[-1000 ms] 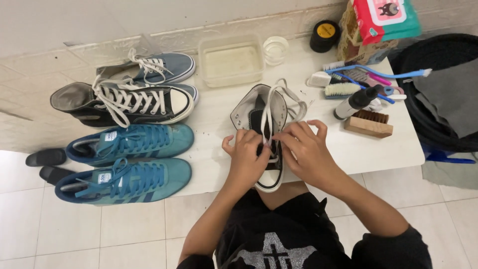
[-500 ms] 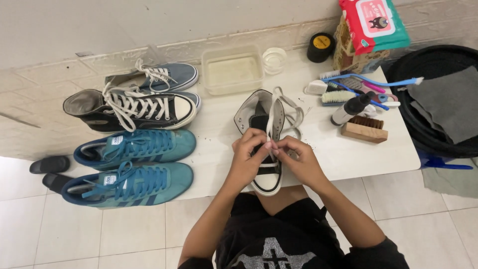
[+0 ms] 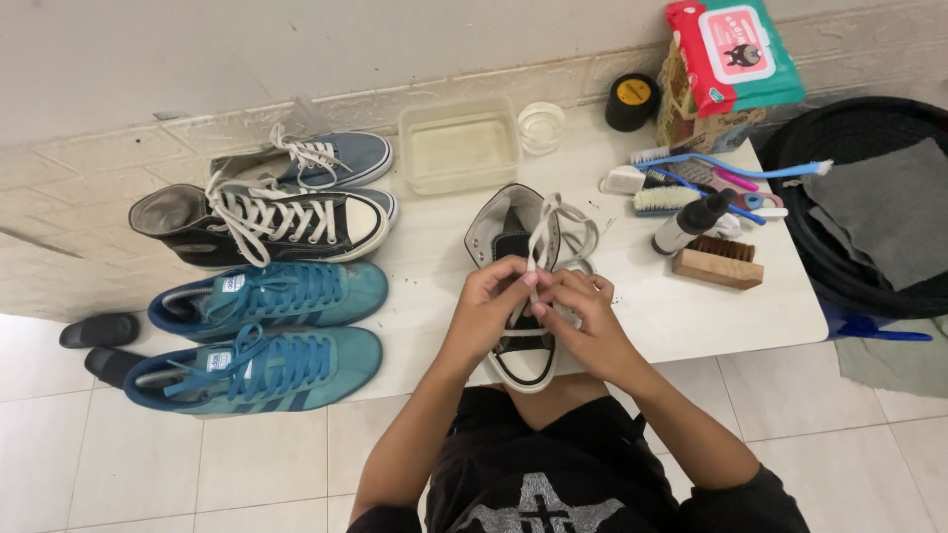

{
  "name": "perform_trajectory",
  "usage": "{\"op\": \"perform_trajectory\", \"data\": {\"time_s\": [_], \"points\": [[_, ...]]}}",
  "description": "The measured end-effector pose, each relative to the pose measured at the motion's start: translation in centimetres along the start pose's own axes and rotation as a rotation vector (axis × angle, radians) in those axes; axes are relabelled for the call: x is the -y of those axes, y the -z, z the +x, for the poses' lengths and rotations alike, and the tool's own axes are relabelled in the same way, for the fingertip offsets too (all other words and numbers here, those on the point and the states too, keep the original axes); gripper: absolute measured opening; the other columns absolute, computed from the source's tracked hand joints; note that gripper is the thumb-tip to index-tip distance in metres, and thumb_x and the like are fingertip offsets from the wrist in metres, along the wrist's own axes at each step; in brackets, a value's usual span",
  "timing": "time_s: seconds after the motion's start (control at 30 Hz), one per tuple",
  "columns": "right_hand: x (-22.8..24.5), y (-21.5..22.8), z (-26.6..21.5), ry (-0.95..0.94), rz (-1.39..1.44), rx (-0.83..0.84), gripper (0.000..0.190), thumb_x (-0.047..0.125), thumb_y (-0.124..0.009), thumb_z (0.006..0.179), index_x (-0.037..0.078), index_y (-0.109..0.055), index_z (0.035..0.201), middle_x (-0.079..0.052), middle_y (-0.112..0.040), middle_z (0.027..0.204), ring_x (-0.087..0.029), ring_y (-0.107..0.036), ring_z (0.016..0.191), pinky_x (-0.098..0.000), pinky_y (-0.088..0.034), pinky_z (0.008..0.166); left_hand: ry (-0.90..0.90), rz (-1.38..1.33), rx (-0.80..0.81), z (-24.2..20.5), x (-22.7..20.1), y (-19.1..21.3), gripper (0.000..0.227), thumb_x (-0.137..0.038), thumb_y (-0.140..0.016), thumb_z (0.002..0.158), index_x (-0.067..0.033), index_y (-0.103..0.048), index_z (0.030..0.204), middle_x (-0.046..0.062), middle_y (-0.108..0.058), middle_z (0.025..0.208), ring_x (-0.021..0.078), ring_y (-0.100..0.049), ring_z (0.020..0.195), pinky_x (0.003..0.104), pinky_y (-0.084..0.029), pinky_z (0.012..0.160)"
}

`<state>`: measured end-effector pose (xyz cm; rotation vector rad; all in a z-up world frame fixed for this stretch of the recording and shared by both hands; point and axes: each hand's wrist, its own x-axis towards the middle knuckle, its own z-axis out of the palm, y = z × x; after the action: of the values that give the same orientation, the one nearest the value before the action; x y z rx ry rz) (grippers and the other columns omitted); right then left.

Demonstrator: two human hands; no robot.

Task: The person threads a white shoelace through the eyelets of a black high-top sneaker on a white table. They pull the lace through each eyelet from the bottom up, adjusting the tension and arranging the lace as they work. Other shoes and cleaning supplies are visible on the table.

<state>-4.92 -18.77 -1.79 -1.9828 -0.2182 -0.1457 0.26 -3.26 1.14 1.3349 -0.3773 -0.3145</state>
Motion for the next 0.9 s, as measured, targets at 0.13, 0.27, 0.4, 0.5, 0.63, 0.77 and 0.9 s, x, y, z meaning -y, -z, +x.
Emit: {"op": "perform_trajectory", "data": {"time_s": [0.13,0.27,0.4,0.5,0.63,0.77,0.9], "points": [[2.6,1.0,0.4,-0.053,0.112,0.068,0.022,0.026,-0.057,0.1,0.016,-0.064,0.081,0.001,-0.067,0.093,-0.015,-0.053,0.101,-0.0455,-0.015,0.107,0.026,-0.18,0.089,0.9,-1.0,-0.2,0.017,-0.011,-0.057,0.095,0.0001,-0.07,0.092,0.009,-0.063,0.066,0.0125,-0.059,0.055,0.025,-0.051,0.056],[4.2,2.2,0.8,-0.082,0.234,0.102,0.026,0.024,-0.05,0.102,0.013,-0.066,0.085,-0.001,-0.066,0.102,-0.015,-0.049,0.106,-0.0443,-0.018,0.107,0.017,-0.315,0.122,1.6,-3.2,-0.5,0.015,-0.007,-0.055,0.093,0.0027,-0.066,0.093,0.018,-0.064,0.069,0.0211,-0.062,0.048,0.03,-0.052,0.051],[5.1,3.6,1.7,0.004,0.461,0.147,0.028,0.018,-0.047,0.102,0.004,-0.067,0.088,-0.006,-0.067,0.079,-0.017,-0.055,0.084,-0.0382,-0.04,0.093,0.015,-0.255,0.141,2.7,-5.7,-0.2,0.018,-0.007,-0.057,0.09,0.0027,-0.07,0.096,0.012,-0.071,0.091,0.0132,-0.065,0.078,0.029,-0.055,0.078],[6.2,5.9,2.9,0.097,0.562,0.079,0.028,0.017,-0.046,0.102,0.002,-0.063,0.086,-0.008,-0.064,0.076,-0.018,-0.061,0.079,-0.0357,-0.045,0.084,0.01,-0.191,0.113,3.5,-6.6,0.5,0.021,-0.007,-0.055,0.088,0.0037,-0.071,0.094,0.014,-0.071,0.085,0.0167,-0.069,0.082,0.029,-0.056,0.082],[8.3,9.5,4.8,0.225,0.621,0.057,0.03,0.015,-0.045,0.103,0.0,-0.062,0.084,-0.011,-0.062,0.07,-0.023,-0.059,0.074,-0.0389,-0.045,0.078,0.021,-0.215,0.142,4.6,-8.0,1.9,0.023,-0.01,-0.053,0.088,0.0043,-0.07,0.095,0.016,-0.072,0.084,0.0204,-0.072,0.082,0.03,-0.058,0.08],[11.3,12.8,6.8,0.261,0.665,0.132,0.024,0.018,-0.045,0.104,0.006,-0.059,0.088,-0.004,-0.056,0.072,-0.017,-0.053,0.075,-0.0349,-0.043,0.08,-0.004,-0.245,0.195,5.5,-11.9,2.1,0.015,-0.004,-0.057,0.09,0.0037,-0.068,0.096,0.016,-0.071,0.089,0.0247,-0.072,0.082,0.034,-0.058,0.082],[13.1,15.5,9.4,0.33,0.733,0.278,0.021,0.021,-0.043,0.106,0.016,-0.06,0.095,0.004,-0.056,0.08,-0.011,-0.048,0.074,-0.0282,-0.04,0.076,-0.084,-0.194,0.272,7.1,-15.1,2.0,0.012,-0.008,-0.06,0.094,0.0,-0.068,0.099,0.014,-0.071,0.095,0.0238,-0.071,0.087,0.03,-0.057,0.082]]}}
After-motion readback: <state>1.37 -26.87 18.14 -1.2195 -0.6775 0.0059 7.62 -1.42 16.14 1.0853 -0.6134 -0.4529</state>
